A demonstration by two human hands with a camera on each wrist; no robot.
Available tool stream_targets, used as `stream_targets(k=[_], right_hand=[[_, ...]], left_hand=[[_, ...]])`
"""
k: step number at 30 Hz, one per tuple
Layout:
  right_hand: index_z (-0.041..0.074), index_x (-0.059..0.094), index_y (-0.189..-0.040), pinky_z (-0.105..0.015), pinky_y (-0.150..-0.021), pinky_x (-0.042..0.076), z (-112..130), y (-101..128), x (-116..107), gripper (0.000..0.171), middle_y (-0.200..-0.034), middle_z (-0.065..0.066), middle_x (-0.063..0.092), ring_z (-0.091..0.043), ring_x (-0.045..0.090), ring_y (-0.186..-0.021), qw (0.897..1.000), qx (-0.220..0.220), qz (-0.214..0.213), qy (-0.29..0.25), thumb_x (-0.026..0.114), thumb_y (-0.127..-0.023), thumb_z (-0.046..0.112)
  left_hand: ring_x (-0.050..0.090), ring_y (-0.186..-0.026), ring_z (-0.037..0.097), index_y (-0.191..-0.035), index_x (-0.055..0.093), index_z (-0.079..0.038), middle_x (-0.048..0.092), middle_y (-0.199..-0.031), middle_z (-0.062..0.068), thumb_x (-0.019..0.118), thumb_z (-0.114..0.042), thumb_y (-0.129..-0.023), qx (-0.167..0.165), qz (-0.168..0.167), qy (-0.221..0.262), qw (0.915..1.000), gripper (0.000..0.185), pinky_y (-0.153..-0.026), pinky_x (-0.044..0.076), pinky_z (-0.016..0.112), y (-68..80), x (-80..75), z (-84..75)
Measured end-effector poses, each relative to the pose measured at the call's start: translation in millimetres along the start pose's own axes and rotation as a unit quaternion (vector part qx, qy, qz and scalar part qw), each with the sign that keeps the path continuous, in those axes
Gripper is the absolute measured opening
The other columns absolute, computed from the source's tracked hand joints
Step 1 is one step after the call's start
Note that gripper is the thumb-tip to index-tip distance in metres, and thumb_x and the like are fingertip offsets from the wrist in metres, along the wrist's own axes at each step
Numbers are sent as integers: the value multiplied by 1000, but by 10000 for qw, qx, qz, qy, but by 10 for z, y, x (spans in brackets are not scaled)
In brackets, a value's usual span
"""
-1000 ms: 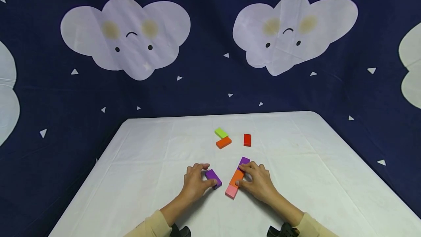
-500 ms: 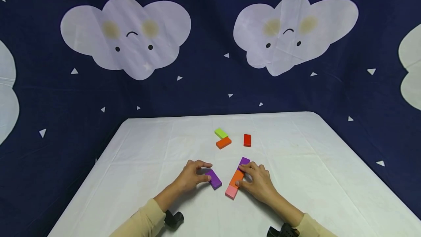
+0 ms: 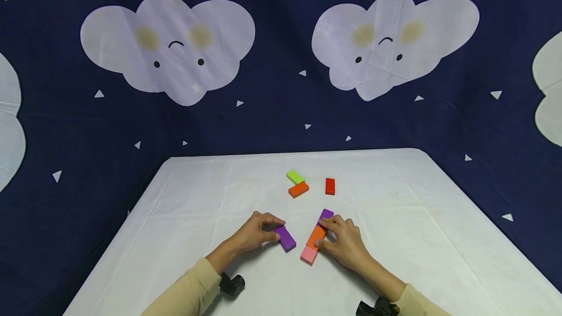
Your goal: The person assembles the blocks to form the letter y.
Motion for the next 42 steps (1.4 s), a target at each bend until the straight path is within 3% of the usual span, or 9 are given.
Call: stream_targets(k=[5, 11, 23, 30, 42], right_hand=[[14, 69, -114, -29, -73, 28, -2, -2, 8, 52, -108, 2, 62, -12, 44, -85, 10000, 18, 24, 5, 80, -69, 36], [14, 69, -114, -29, -74, 28, 4, -2, 4, 52, -109, 2, 63, -12, 44, -85, 10000, 35, 27, 30, 80, -69, 37], [14, 69, -115, -29, -74, 29, 21, -3, -10, 52, -110, 1, 62, -13, 44, -85, 9999, 98, 83, 25, 80, -69, 36], [14, 69, -114, -29, -74, 29, 18, 1, -12, 52, -110, 1, 63, -13, 45, -86, 10000, 83, 55, 6, 80, -69, 35], [14, 69, -114, -30, -74, 29, 20, 5, -11, 52, -110, 2, 63, -13, 44, -85, 10000, 76, 38, 13, 80, -69, 37]], left_hand=[[40, -95, 17, -110, 70, -10, 69, -111, 6, 74, -12, -77, 28, -78, 3, 10000, 33, -85, 31, 30, 9, 19, 1], [39, -95, 17, -108, 70, -12, 59, -105, 8, 75, -13, -77, -287, -318, 83, 9990, 31, -83, 32, 29, 86, 89, -58], [40, -90, 16, -103, 71, -12, 65, -100, 4, 76, -15, -74, -674, -1288, -129, 9893, 30, -78, 30, 30, 236, 293, -182], [44, -88, 15, -101, 72, -13, 70, -102, 3, 78, -16, -71, -642, -1732, -402, 9820, 30, -79, 30, 32, 288, 369, -257], [47, -89, 16, -100, 73, -12, 70, -101, 4, 78, -17, -69, -597, -1885, -578, 9786, 33, -79, 32, 35, 327, 430, -327]])
Point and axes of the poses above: each hand's wrist, its own y-axis away from the middle knuckle, its own x-axis out of the palm, z = x × y, the point moved 1 cm from there along -y, towards the middle knuckle
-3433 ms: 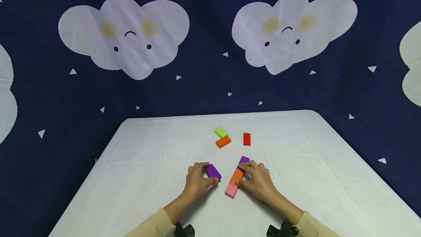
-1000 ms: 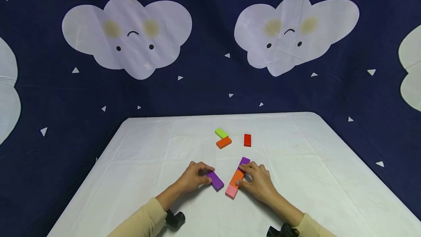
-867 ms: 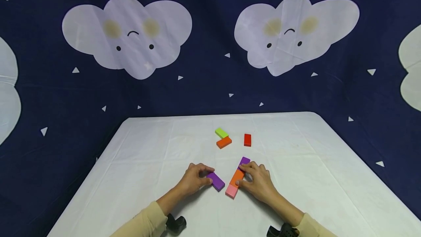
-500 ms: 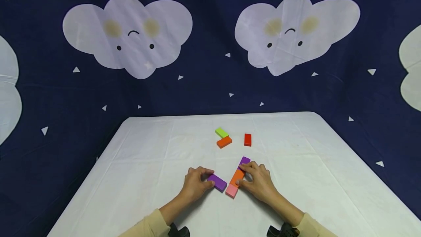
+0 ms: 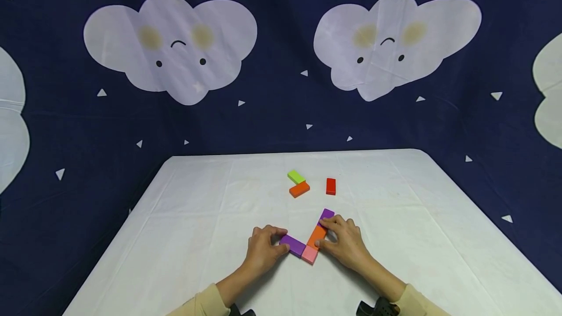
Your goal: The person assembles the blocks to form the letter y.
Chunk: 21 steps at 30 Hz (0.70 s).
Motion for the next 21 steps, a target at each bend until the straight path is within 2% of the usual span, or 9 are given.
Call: stream_targets(k=[21], right_hand=[[14, 69, -114, -29, -73, 29, -2, 3, -2, 52, -110, 1, 63, -12, 43, -84, 10000, -75, -43, -4, 80, -69, 36]], left_hand=[[45, -87, 14, -101, 72, -11, 70, -100, 4, 78, -16, -69, -47, -29, 77, 10000, 33, -79, 30, 34, -8, -15, -13]])
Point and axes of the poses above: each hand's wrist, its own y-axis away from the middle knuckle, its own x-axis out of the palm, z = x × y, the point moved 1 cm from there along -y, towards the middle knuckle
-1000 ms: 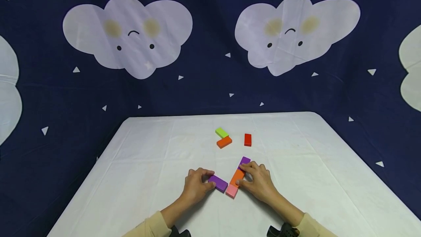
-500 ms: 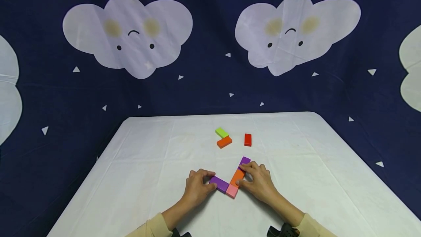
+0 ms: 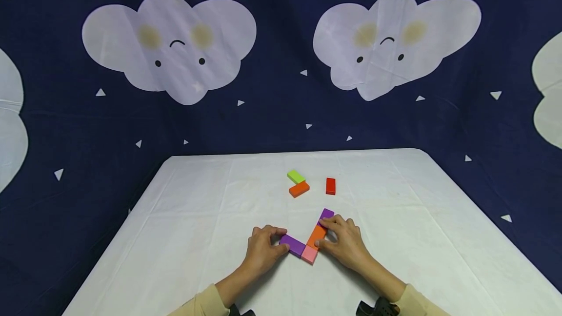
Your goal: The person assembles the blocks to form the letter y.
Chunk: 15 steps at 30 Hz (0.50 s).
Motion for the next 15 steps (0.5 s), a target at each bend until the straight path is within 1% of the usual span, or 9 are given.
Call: stream_targets(k=[3, 7, 12, 15], right_hand=[[13, 69, -114, -29, -73, 29, -3, -4, 1, 52, -110, 1, 63, -12, 43, -84, 10000, -12, 6, 10, 80, -69, 36], [13, 69, -114, -29, -73, 29, -6, -1, -1, 52, -110, 1, 63, -12, 42, -83, 10000, -26, -14, -14, 80, -69, 36], [13, 69, -114, -28, -73, 28, -5, 8, 2, 52, -110, 1, 63, -12, 43, -83, 9999, -86, -86, -14, 81, -68, 35], [13, 69, -114, -28, -73, 28, -3, 7, 8, 52, -109, 1, 63, -12, 43, -83, 9999, -104, -136, -14, 81, -68, 34]], left_hand=[[45, -87, 15, -102, 72, -9, 69, -99, 3, 77, -16, -71, -18, 11, 53, 10000, 33, -77, 29, 32, -53, -31, -17], [46, -88, 17, -105, 71, -9, 69, -100, 3, 75, -16, -74, -85, 4, 216, 9997, 33, -75, 29, 30, -164, -86, -36], [48, -91, 22, -108, 70, -9, 68, -102, 5, 74, -17, -76, -167, -50, 470, 9987, 33, -76, 34, 32, -329, -128, -47], [50, -93, 25, -110, 69, -8, 68, -103, 7, 73, -17, -77, -119, -66, 515, 9986, 34, -77, 36, 33, -452, -131, -54]])
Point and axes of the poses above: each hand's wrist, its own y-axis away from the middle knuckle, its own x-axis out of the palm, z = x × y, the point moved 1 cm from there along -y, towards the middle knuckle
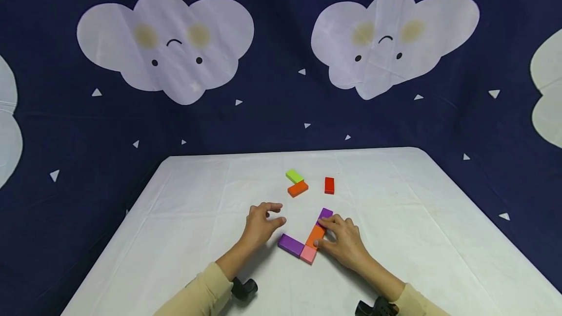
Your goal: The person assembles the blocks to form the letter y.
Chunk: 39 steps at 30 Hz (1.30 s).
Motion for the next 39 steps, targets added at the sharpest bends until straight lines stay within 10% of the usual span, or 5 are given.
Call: stream_targets(k=[16, 39], right_hand=[[13, 70, -113, -28, -72, 29, -9, -23, -8, 51, -107, 2, 63, -12, 43, -83, 10000, 0, -14, 43, 81, -67, 33], [15, 69, -114, -28, -74, 29, -24, -19, 3, 52, -110, 2, 63, -12, 43, -85, 9997, 192, 157, 41, 81, -68, 34]], left_hand=[[53, -99, 26, -112, 69, -10, 69, -104, 7, 74, -20, -78, -380, -146, -209, 9990, 35, -81, 37, 38, -613, 166, 29], [48, -106, 25, -113, 68, -11, 69, -109, 7, 76, -19, -76, -267, 336, -732, 9964, 39, -95, 30, 42, -1020, 359, 173]])
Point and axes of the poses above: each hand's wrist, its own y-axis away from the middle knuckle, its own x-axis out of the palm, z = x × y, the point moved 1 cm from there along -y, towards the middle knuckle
